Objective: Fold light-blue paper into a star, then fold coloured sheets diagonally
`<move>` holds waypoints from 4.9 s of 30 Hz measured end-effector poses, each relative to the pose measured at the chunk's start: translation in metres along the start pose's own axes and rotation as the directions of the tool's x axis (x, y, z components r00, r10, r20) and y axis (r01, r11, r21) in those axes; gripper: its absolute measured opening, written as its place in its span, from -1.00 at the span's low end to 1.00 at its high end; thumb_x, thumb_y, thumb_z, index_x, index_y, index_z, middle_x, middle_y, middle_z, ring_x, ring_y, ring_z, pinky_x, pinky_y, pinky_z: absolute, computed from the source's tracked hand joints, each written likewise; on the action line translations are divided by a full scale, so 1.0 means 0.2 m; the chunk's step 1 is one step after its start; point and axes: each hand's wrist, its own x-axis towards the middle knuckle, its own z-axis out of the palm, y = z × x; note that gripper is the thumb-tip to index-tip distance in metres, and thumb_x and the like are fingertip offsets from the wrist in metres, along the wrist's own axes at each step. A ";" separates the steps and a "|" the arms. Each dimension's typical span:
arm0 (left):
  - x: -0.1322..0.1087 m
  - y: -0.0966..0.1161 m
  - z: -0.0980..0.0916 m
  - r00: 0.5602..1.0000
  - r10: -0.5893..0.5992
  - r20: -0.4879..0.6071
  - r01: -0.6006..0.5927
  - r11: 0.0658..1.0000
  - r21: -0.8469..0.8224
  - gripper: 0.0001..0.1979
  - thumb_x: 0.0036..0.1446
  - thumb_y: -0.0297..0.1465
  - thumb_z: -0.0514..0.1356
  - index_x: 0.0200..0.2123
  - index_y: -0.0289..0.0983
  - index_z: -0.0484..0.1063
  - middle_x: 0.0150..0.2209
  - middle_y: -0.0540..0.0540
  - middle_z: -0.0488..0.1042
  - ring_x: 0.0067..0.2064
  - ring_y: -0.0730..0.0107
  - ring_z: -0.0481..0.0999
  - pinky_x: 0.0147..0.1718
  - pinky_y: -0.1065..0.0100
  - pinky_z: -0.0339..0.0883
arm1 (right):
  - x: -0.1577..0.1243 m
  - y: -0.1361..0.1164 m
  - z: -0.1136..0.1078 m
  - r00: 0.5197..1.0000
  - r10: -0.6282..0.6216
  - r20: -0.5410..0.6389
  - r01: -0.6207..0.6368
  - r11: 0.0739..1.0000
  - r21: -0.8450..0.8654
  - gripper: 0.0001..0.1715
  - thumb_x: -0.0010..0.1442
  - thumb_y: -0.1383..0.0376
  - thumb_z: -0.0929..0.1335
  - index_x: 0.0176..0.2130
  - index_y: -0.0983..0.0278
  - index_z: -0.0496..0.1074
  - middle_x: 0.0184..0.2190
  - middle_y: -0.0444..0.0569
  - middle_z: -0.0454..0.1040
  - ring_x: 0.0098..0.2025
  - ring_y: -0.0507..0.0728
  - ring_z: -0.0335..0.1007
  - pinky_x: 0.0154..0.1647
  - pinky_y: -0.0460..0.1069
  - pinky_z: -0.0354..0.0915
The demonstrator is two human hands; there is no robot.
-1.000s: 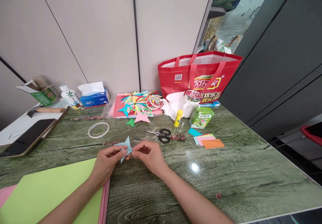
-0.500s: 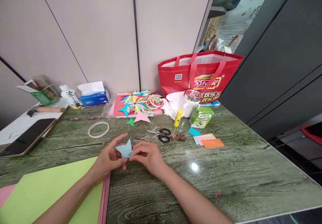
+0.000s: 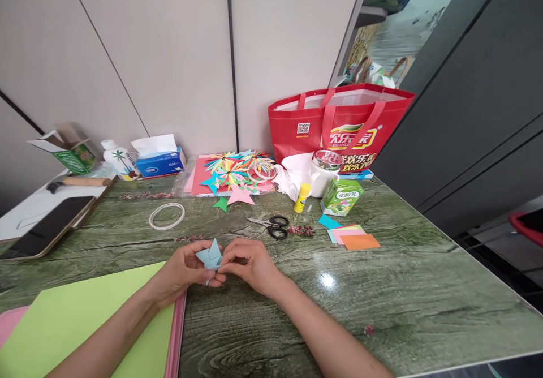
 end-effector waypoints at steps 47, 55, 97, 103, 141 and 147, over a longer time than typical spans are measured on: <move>-0.03 0.04 0.02 0.992 0.008 0.128 -0.035 0.977 0.209 -0.69 -0.16 -0.37 0.34 -0.36 -0.31 0.31 -0.48 -0.09 0.54 -0.41 0.21 0.57 -0.40 0.25 0.44 | 0.01 -0.05 -0.04 0.990 0.107 0.091 -0.112 0.992 0.056 -0.77 -0.07 0.17 0.45 -0.53 0.29 0.48 -0.53 -0.09 0.43 -0.47 0.03 0.31 -0.46 -0.09 0.22; -0.04 0.03 0.06 0.994 0.074 0.086 -0.092 0.972 0.217 -0.71 -0.08 -0.28 0.29 -0.37 -0.28 0.26 -0.46 -0.01 0.46 -0.43 0.26 0.55 -0.45 0.24 0.46 | 0.01 -0.02 0.00 0.952 0.306 -0.020 -0.287 0.913 0.290 -0.71 -0.19 0.18 0.50 -0.53 0.30 0.40 -0.60 -0.16 0.42 -0.56 0.01 0.35 -0.50 -0.10 0.27; -0.01 -0.02 0.05 0.992 0.120 -0.050 -0.110 0.981 0.159 -0.68 -0.09 -0.18 0.26 -0.41 -0.35 0.47 -0.42 -0.11 0.52 -0.32 0.20 0.54 -0.30 0.19 0.47 | 0.01 -0.01 0.03 0.960 0.257 -0.115 -0.251 0.966 0.062 -0.86 0.01 0.27 0.38 -0.49 0.31 0.41 -0.53 -0.14 0.34 -0.48 -0.01 0.21 -0.49 -0.11 0.14; -0.02 -0.01 0.07 0.983 0.169 -0.068 -0.151 0.964 0.219 -0.69 -0.08 -0.16 0.24 -0.46 -0.33 0.53 -0.49 -0.09 0.53 -0.40 0.22 0.54 -0.38 0.24 0.48 | 0.00 -0.01 0.05 0.942 0.323 -0.089 -0.307 0.939 0.157 -0.82 0.00 0.23 0.36 -0.48 0.31 0.35 -0.51 -0.13 0.32 -0.49 0.00 0.22 -0.52 -0.11 0.18; 0.01 -0.04 0.06 0.983 0.082 -0.165 -0.062 0.991 0.119 -0.66 -0.09 -0.16 0.26 -0.42 -0.36 0.49 -0.46 -0.13 0.55 -0.39 0.24 0.55 -0.32 0.20 0.47 | 0.01 0.02 0.05 0.886 0.453 -0.100 -0.369 0.818 0.440 -0.65 -0.19 0.15 0.48 -0.53 0.31 0.33 -0.59 -0.18 0.39 -0.57 -0.03 0.29 -0.51 -0.10 0.26; 0.01 -0.05 0.04 0.970 0.108 -0.217 -0.096 0.993 0.065 -0.69 -0.05 -0.18 0.24 -0.45 -0.36 0.48 -0.47 -0.09 0.54 -0.35 0.21 0.55 -0.24 0.16 0.45 | 0.02 0.02 0.05 0.915 0.398 -0.066 -0.345 0.858 0.381 -0.72 -0.11 0.16 0.45 -0.45 0.29 0.39 -0.50 -0.15 0.38 -0.53 -0.03 0.25 -0.53 -0.11 0.24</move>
